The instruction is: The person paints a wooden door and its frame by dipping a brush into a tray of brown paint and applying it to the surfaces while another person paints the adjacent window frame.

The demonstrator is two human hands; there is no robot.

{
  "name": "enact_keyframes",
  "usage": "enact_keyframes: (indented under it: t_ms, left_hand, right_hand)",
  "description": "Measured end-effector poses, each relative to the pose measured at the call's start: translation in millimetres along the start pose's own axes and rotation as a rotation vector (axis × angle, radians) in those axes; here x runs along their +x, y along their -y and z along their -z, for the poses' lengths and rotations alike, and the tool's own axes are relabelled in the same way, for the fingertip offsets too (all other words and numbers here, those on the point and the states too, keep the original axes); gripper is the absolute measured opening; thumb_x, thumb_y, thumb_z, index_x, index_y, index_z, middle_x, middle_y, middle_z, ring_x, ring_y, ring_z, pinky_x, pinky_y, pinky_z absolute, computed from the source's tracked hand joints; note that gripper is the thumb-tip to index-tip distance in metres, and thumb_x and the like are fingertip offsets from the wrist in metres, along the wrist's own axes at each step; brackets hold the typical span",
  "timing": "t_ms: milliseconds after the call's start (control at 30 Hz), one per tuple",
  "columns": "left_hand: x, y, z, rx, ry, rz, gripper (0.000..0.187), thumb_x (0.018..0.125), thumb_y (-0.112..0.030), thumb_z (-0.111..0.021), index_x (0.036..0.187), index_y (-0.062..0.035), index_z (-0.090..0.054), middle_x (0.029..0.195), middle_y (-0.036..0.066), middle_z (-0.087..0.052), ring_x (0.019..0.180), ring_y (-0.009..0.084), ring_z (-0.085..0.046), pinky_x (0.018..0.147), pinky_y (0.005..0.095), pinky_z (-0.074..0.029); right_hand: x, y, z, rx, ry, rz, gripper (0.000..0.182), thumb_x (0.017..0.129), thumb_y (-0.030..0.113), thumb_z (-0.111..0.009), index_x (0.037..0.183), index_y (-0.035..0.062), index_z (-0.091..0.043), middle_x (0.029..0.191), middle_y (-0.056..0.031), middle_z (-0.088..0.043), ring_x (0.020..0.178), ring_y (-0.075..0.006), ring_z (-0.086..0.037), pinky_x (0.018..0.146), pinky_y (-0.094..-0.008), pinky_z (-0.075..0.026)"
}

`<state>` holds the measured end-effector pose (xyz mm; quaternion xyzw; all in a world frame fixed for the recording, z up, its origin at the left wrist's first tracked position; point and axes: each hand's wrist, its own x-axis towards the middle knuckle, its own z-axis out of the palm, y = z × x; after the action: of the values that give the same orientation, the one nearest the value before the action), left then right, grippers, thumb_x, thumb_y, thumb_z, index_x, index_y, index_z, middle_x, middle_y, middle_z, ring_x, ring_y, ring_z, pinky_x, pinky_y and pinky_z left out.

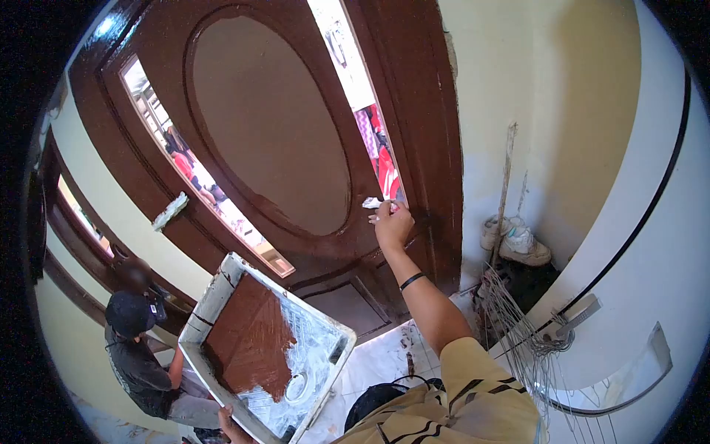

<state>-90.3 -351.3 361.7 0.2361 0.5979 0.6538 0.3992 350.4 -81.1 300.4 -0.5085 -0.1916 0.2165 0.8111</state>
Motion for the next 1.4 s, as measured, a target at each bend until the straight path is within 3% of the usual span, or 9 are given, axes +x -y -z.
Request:
enact_keyframes:
  t_ms: [167, 300, 533, 633, 900, 967, 1067, 1267, 1400]
  left_hand:
    - [-3.9, -4.1, -3.8, 0.015, -0.033, 0.007, 0.047, 0.084, -0.027, -0.057, 0.119, 0.0039, -0.053, 0.107, 0.015, -0.057, 0.100, 0.0276, -0.055, 0.088, 0.0389, -0.045]
    - [-7.1, -6.6, -4.7, 0.025, -0.059, 0.013, 0.047, 0.084, -0.027, -0.057, 0.119, 0.0042, -0.052, 0.107, 0.016, -0.057, 0.101, 0.0279, -0.054, 0.089, 0.0392, -0.044]
    - [-15.9, -9.9, -9.8, 0.043, -0.101, 0.017, 0.049, 0.084, -0.027, -0.056, 0.120, 0.0048, -0.052, 0.109, 0.016, -0.056, 0.103, 0.0284, -0.053, 0.091, 0.0396, -0.043]
    - [-20.2, -12.9, -12.5, 0.052, -0.111, 0.007, 0.049, 0.084, -0.027, -0.056, 0.120, 0.0050, -0.052, 0.110, 0.017, -0.056, 0.104, 0.0286, -0.053, 0.092, 0.0398, -0.043]
    - [-5.0, -11.1, 10.0, 0.017, 0.004, 0.103, 0.050, 0.083, -0.025, -0.055, 0.123, 0.0058, -0.050, 0.108, 0.016, -0.056, 0.097, 0.0290, -0.056, 0.089, 0.0396, -0.047]
    - [-5.5, -9.1, 9.7, 0.002, -0.009, 0.086, 0.050, 0.083, -0.024, -0.055, 0.122, 0.0057, -0.050, 0.107, 0.016, -0.056, 0.096, 0.0290, -0.056, 0.089, 0.0398, -0.047]
    - [-6.5, -8.9, 3.8, -0.006, -0.043, 0.069, 0.050, 0.082, -0.024, -0.055, 0.122, 0.0056, -0.050, 0.107, 0.016, -0.057, 0.095, 0.0290, -0.057, 0.088, 0.0401, -0.048]
    - [-12.1, 3.9, 2.9, -0.047, -0.063, 0.044, 0.049, 0.082, -0.023, -0.055, 0.121, 0.0054, -0.050, 0.106, 0.015, -0.057, 0.093, 0.0291, -0.058, 0.087, 0.0407, -0.050]
    - [-30.9, -8.9, -16.1, -0.011, -0.021, -0.038, 0.050, 0.082, -0.023, -0.054, 0.122, 0.0071, -0.049, 0.106, 0.016, -0.057, 0.093, 0.0286, -0.058, 0.089, 0.0419, -0.050]
  right_hand:
    - [27.7, 59.5, -40.6, -0.080, 0.020, 0.308, 0.022, 0.090, 0.013, -0.057, 0.082, -0.0067, -0.063, 0.061, -0.0093, -0.064, 0.055, -0.0193, -0.068, 0.051, -0.0298, -0.053]
    - [71.5, 115.3, -87.1, -0.119, -0.036, 0.558, 0.025, 0.083, 0.016, -0.060, 0.069, -0.0049, -0.059, 0.062, -0.0208, -0.062, 0.055, -0.0331, -0.065, 0.058, -0.0423, -0.050]
    - [82.2, 174.3, -99.9, 0.596, 0.183, 0.346, 0.023, 0.089, 0.014, -0.057, 0.080, -0.0065, -0.062, 0.062, -0.0123, -0.065, 0.058, -0.0186, -0.069, 0.053, -0.0320, -0.052]
    - [90.3, 92.4, -84.4, 0.223, 0.133, 0.423, 0.019, 0.089, 0.011, -0.056, 0.085, -0.0058, -0.062, 0.063, -0.0116, -0.066, 0.058, -0.0194, -0.068, 0.051, -0.0303, -0.052]
    - [17.2, 57.9, -36.7, -0.126, 0.040, 0.195, 0.021, 0.086, 0.016, -0.061, 0.074, -0.0025, -0.063, 0.060, -0.0141, -0.066, 0.056, -0.0235, -0.068, 0.057, -0.0366, -0.053]
    - [26.0, 83.0, -55.9, -0.168, 0.058, 0.285, 0.022, 0.084, 0.015, -0.061, 0.072, -0.0026, -0.062, 0.060, -0.0157, -0.065, 0.055, -0.0268, -0.067, 0.059, -0.0395, -0.052]
    - [50.5, 135.3, -102.9, -0.235, 0.019, 0.487, 0.028, 0.079, 0.020, -0.063, 0.065, -0.0044, -0.060, 0.063, -0.0258, -0.059, 0.064, -0.0436, -0.062, 0.062, -0.0499, -0.046]
    - [90.0, 259.2, -187.6, -0.104, 0.005, 0.859, 0.031, 0.077, 0.020, -0.059, 0.059, -0.0056, -0.058, 0.057, -0.0255, -0.058, 0.058, -0.0436, -0.059, 0.062, -0.0511, -0.046]
    - [79.2, 326.1, -229.3, -0.044, 0.080, 0.872, 0.028, 0.078, 0.018, -0.060, 0.061, -0.0047, -0.060, 0.060, -0.0230, -0.062, 0.062, -0.0401, -0.064, 0.062, -0.0457, -0.051]
